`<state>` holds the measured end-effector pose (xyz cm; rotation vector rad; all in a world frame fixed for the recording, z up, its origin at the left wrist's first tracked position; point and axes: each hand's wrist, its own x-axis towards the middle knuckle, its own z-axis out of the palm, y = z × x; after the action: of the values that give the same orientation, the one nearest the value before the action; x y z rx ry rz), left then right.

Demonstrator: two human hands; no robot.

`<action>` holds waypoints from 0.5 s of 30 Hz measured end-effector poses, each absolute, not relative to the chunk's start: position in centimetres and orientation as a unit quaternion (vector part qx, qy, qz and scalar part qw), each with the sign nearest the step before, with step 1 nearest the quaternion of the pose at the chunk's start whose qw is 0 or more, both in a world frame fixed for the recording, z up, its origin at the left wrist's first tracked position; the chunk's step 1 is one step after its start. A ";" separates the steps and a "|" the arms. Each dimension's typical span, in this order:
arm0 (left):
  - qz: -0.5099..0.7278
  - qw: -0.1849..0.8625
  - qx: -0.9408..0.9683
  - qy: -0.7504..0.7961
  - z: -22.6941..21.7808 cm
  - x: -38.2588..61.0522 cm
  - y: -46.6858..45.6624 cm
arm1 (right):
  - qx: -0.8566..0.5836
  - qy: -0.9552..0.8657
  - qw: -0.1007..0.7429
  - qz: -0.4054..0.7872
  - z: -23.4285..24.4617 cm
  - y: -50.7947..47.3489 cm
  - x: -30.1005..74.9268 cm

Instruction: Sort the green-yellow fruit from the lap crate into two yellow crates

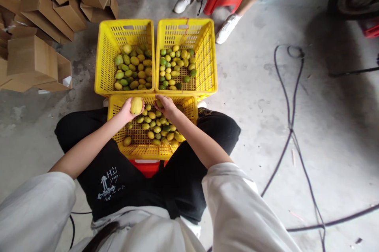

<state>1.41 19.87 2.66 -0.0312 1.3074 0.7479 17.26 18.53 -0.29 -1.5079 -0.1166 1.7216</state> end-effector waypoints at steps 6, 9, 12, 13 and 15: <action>0.347 0.708 0.019 0.615 2.7 1.6 19.7 | -0.607 -0.029 0.414 0.678 0.5 18.8 17.5; 0.364 0.691 0.033 0.623 2.6 1.6 19.5 | -0.603 0.009 0.424 0.675 0.9 19.0 17.3; 0.372 0.664 0.021 0.648 2.4 1.4 19.5 | -0.602 0.054 0.430 0.670 1.0 19.1 17.0; 0.372 0.653 0.014 0.660 2.4 1.4 19.6 | -0.602 0.062 0.429 0.671 1.0 19.1 17.0; 0.368 0.650 -0.004 0.665 2.2 1.2 19.7 | -0.599 0.064 0.426 0.675 1.1 19.1 16.9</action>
<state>1.21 19.66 2.22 -0.0094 1.5109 0.8369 16.94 19.08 1.08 -1.4972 0.1600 1.6882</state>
